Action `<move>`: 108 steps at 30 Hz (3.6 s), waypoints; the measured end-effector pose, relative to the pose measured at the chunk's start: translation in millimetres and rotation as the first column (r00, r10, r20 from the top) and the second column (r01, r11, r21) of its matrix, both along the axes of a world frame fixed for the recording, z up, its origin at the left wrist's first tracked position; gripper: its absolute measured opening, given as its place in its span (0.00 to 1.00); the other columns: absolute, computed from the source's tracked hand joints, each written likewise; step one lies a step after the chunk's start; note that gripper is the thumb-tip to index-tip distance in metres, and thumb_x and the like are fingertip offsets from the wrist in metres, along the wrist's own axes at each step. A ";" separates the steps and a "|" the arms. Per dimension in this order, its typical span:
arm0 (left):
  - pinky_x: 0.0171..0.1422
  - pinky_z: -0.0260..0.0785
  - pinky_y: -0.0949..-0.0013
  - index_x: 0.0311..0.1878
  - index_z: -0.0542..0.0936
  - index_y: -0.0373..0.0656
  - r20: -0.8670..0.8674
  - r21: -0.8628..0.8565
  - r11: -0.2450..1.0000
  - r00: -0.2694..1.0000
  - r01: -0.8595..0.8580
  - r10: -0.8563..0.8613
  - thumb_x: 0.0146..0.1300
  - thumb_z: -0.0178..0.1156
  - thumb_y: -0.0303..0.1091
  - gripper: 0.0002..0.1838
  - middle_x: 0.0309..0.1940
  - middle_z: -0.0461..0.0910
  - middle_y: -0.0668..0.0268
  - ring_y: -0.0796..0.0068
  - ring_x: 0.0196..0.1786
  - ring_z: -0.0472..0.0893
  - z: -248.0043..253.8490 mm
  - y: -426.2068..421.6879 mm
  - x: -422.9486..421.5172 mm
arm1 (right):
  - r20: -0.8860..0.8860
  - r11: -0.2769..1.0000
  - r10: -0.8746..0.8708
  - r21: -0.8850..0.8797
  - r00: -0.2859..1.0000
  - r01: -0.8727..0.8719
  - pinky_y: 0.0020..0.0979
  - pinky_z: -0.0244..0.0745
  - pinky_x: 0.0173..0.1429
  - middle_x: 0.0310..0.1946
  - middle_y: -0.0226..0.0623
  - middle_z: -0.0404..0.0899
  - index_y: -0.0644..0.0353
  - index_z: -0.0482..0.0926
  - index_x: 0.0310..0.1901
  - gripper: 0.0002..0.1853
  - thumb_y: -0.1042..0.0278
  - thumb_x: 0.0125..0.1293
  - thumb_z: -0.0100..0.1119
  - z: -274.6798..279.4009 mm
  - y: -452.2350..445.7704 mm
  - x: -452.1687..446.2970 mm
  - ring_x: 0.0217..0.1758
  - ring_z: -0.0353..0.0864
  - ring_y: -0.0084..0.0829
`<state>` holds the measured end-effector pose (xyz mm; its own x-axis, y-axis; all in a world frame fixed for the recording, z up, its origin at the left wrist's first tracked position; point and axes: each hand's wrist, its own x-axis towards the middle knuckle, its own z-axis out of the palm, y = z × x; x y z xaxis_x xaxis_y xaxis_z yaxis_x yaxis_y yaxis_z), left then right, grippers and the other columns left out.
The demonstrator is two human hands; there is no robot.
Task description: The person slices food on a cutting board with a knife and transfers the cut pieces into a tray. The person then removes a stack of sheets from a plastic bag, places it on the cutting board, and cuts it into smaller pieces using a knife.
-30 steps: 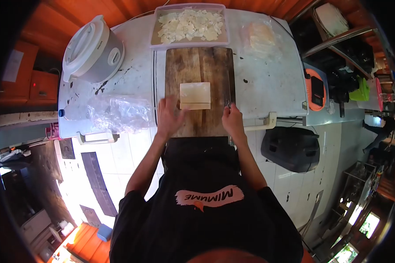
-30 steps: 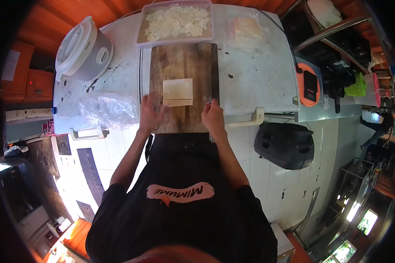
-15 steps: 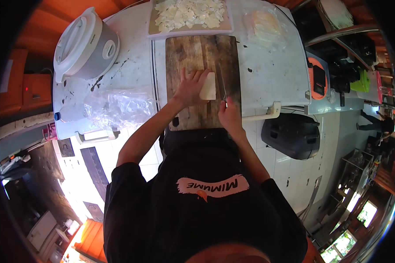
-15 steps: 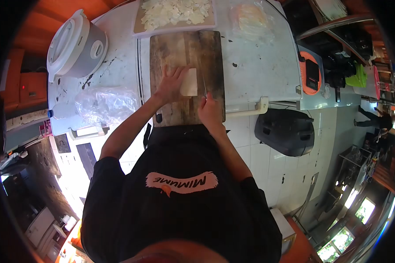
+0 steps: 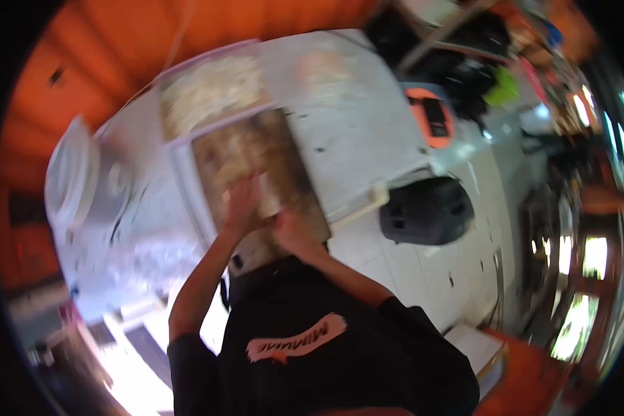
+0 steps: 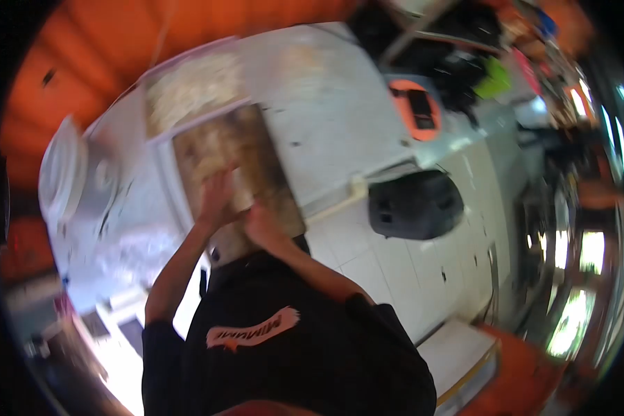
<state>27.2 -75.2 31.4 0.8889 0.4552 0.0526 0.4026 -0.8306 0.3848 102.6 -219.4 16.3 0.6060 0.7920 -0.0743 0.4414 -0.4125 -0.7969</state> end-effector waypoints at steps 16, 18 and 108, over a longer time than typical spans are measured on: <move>0.65 0.57 0.40 0.75 0.47 0.40 -0.162 0.032 0.999 0.987 -0.012 0.017 0.31 0.79 0.49 0.69 0.59 0.66 0.51 0.52 0.63 0.67 2.6 -4.7 11.6 | -0.069 0.991 -0.095 -0.101 0.993 0.088 0.55 0.76 0.37 0.28 0.62 0.79 0.70 0.70 0.44 0.15 0.71 0.58 0.57 15.5 2.5 3.0 0.32 0.81 0.60; 0.66 0.56 0.39 0.74 0.48 0.39 -0.190 -0.003 1.000 0.982 -0.012 0.011 0.31 0.79 0.50 0.68 0.61 0.65 0.52 0.51 0.66 0.66 1.2 -3.1 7.6 | -0.125 0.991 -0.083 -0.116 0.989 0.069 0.55 0.76 0.39 0.29 0.63 0.80 0.71 0.72 0.43 0.15 0.71 0.57 0.58 16.8 3.2 2.7 0.33 0.82 0.60; 0.77 0.35 0.36 0.66 0.65 0.33 0.077 0.077 0.929 0.931 -0.363 0.358 0.62 0.50 0.33 0.28 0.62 0.69 0.57 0.56 0.71 0.62 -31.1 -31.4 16.2 | -0.017 0.951 0.044 -0.304 0.999 -0.047 0.56 0.74 0.36 0.27 0.60 0.78 0.68 0.66 0.53 0.15 0.76 0.66 0.46 50.7 0.9 -19.5 0.32 0.79 0.62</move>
<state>43.5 -106.7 0.4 0.6596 0.7352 0.1560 0.6592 -0.6656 0.3499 83.1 -218.4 67.0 0.5675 0.7576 -0.3223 0.4581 -0.6159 -0.6410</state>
